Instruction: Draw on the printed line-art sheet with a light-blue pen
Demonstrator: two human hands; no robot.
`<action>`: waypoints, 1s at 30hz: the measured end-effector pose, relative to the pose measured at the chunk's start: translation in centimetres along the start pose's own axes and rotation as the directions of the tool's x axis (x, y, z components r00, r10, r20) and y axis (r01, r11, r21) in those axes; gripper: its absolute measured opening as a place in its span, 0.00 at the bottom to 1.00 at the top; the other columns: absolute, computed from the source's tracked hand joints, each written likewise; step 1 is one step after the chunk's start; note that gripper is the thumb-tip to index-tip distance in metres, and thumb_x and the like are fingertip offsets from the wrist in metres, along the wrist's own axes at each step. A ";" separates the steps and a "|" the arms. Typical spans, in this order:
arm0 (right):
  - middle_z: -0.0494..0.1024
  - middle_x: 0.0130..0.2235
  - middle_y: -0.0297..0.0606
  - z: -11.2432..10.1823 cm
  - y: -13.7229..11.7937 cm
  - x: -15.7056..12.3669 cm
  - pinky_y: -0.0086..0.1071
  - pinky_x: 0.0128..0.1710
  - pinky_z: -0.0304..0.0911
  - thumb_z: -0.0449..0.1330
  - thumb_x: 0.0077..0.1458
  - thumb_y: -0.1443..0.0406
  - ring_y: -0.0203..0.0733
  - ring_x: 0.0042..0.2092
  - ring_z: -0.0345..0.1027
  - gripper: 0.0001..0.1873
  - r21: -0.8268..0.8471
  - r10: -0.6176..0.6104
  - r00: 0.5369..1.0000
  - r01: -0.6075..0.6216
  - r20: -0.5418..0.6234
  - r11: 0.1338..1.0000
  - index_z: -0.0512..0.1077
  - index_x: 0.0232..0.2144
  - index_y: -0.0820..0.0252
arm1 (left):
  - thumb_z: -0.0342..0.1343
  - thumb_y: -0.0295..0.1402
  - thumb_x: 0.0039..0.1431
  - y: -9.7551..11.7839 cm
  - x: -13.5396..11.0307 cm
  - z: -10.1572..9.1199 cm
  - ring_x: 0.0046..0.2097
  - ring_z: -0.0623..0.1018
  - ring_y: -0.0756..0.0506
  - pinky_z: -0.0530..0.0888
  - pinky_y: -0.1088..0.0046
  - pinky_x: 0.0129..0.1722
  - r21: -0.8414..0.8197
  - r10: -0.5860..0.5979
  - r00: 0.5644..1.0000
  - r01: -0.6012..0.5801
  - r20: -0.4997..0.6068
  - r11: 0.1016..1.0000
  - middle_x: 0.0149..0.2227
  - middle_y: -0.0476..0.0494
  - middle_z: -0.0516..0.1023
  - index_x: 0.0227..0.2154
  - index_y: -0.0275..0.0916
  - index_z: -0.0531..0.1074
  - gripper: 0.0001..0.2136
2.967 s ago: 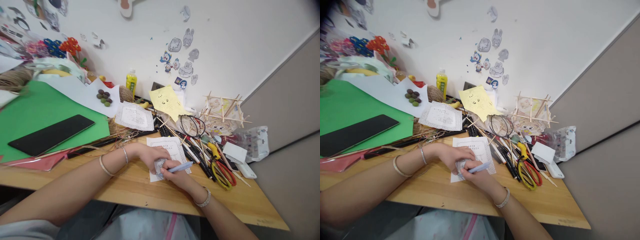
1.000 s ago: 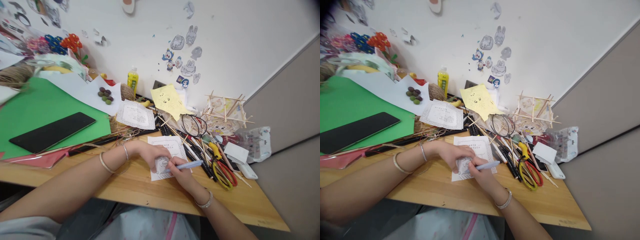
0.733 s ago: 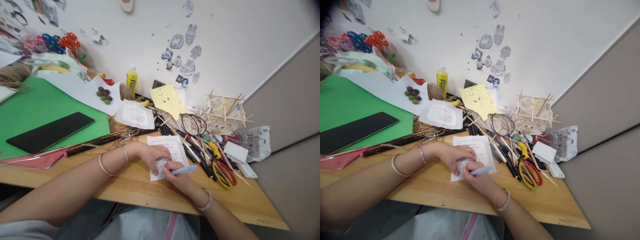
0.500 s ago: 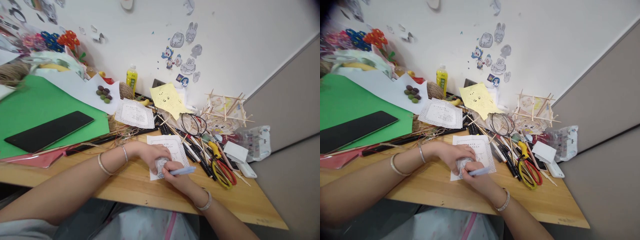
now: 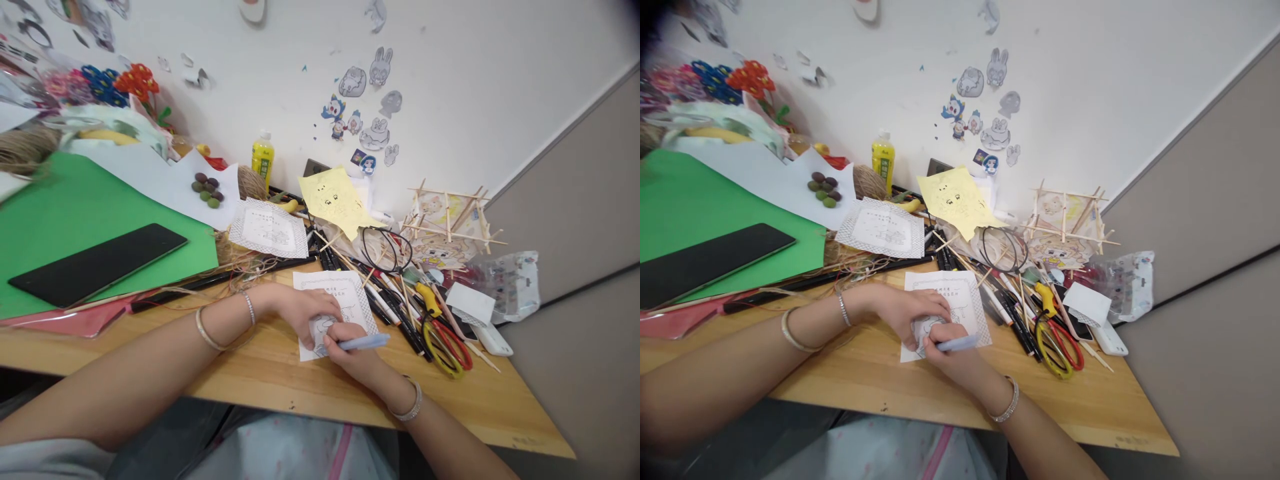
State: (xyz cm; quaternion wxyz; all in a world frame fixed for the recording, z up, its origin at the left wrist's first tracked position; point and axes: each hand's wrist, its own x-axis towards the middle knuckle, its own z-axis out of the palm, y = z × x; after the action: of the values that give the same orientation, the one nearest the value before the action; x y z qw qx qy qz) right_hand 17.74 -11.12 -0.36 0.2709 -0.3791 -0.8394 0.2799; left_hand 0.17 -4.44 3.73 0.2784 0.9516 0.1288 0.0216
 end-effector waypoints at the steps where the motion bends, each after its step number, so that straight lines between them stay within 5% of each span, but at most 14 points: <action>1: 0.52 0.18 0.27 0.0 0.0 0.0 0.28 0.22 0.44 0.51 0.52 0.65 0.31 0.22 0.47 0.18 0.004 0.000 1.000 0.000 -0.010 1.000 0.50 0.15 0.59 | 0.61 0.35 0.42 0.0 0.0 0.0 0.53 0.63 0.40 0.58 0.66 0.54 0.005 -0.003 1.000 0.003 0.004 1.000 0.52 0.40 0.64 0.52 0.38 0.63 0.31; 7: 0.60 0.19 0.29 -0.8 0.6 -0.3 0.28 0.24 0.50 0.50 0.55 0.63 0.33 0.23 0.54 0.16 0.111 0.078 0.962 -0.050 -0.261 0.993 0.58 0.16 0.59 | 0.62 0.35 0.42 0.2 0.0 -0.1 0.52 0.63 0.39 0.59 0.65 0.53 0.037 -0.038 0.999 0.037 0.020 0.999 0.52 0.39 0.64 0.51 0.36 0.64 0.30; 11: 0.62 0.17 0.28 -1.8 1.2 0.0 0.27 0.22 0.53 0.51 0.55 0.61 0.33 0.21 0.55 0.16 0.284 0.221 0.798 -0.066 -0.561 0.957 0.60 0.17 0.58 | 0.62 0.35 0.43 0.1 -0.1 0.1 0.53 0.63 0.39 0.59 0.65 0.53 0.036 -0.024 1.000 0.024 -0.007 0.999 0.52 0.40 0.65 0.52 0.39 0.63 0.30; 15: 0.61 0.15 0.27 -3.1 1.4 0.7 0.26 0.19 0.52 0.51 0.54 0.59 0.32 0.18 0.54 0.15 0.421 0.349 0.639 -0.043 -0.685 0.906 0.59 0.19 0.58 | 0.58 0.32 0.50 -0.5 0.1 0.4 0.49 0.67 0.43 0.63 0.70 0.50 0.023 -0.064 0.989 0.068 -0.133 0.997 0.46 0.42 0.70 0.49 0.40 0.66 0.21; 21: 0.65 0.18 0.28 -4.6 2.2 1.1 0.27 0.20 0.54 0.53 0.52 0.55 0.33 0.20 0.58 0.15 0.541 0.478 0.497 -0.022 -0.724 0.841 0.60 0.22 0.58 | 0.56 0.37 0.51 -2.1 0.1 1.1 0.49 0.66 0.38 0.63 0.63 0.49 0.220 -0.287 0.836 0.425 -0.469 0.878 0.46 0.37 0.68 0.43 0.37 0.70 0.16; 25: 0.64 0.18 0.27 -5.0 2.9 1.2 0.27 0.21 0.54 0.55 0.51 0.55 0.32 0.20 0.57 0.14 0.558 0.499 0.464 -0.012 -0.732 0.830 0.61 0.23 0.58 | 0.58 0.42 0.48 -2.8 -0.1 1.3 0.48 0.66 0.38 0.64 0.63 0.47 0.234 -0.358 0.784 0.526 -0.508 0.818 0.48 0.37 0.65 0.47 0.39 0.66 0.23; 30: 0.63 0.18 0.26 -5.0 2.9 1.3 0.27 0.22 0.53 0.56 0.52 0.55 0.32 0.21 0.57 0.14 0.523 0.443 0.508 0.016 -0.738 0.852 0.62 0.24 0.58 | 0.59 0.40 0.45 -2.7 0.1 1.2 0.45 0.69 0.37 0.66 0.64 0.42 0.192 -0.427 0.734 0.593 -0.528 0.782 0.43 0.38 0.69 0.46 0.38 0.66 0.24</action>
State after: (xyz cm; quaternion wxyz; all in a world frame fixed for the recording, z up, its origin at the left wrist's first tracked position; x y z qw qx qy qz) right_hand 21.78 -7.15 1.47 0.6833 -0.4929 -0.4553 0.2879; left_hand -0.23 -2.82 1.30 0.0622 0.8781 0.4525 0.1427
